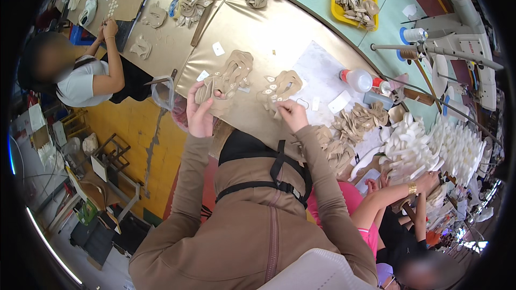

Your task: The person repeatedly picks up beige fabric pieces, aligns them, and secures them with rubber bands. They place the finished bundles into a yellow tray on the table.

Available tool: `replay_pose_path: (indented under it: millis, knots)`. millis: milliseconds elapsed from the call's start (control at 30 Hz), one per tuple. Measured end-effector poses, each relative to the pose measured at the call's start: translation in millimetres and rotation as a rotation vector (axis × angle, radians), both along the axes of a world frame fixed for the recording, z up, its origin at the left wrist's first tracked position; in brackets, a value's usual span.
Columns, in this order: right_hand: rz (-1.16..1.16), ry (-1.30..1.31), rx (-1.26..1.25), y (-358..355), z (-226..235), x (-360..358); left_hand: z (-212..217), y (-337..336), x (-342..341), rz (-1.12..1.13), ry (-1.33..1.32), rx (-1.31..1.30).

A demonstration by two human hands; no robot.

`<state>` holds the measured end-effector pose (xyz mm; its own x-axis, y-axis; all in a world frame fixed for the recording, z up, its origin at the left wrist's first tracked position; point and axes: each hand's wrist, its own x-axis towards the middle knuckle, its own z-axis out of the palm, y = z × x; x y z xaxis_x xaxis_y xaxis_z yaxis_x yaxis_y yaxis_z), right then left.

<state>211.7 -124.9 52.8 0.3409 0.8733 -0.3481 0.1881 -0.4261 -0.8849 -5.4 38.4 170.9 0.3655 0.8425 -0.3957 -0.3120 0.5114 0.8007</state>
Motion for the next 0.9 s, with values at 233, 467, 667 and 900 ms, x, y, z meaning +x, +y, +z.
replay_pose_path:
  millis: [233, 467, 667, 900]
  knots:
    - [-0.218, -0.123, -0.142, 33, -72, 65, -5, -10, 22, -0.134, -0.043, -0.074]
    - [-0.296, -0.157, -0.008, 43, 13, 58, -7, -27, 53, -0.238, -0.11, -0.11]
    - [-0.232, 0.237, 0.284, 28, 144, -1, 8, -47, 71, -0.388, -0.024, -0.058]
    - [-0.344, 0.136, 0.229, 15, 171, -5, 24, -65, 78, -0.479, -0.043, 0.252]
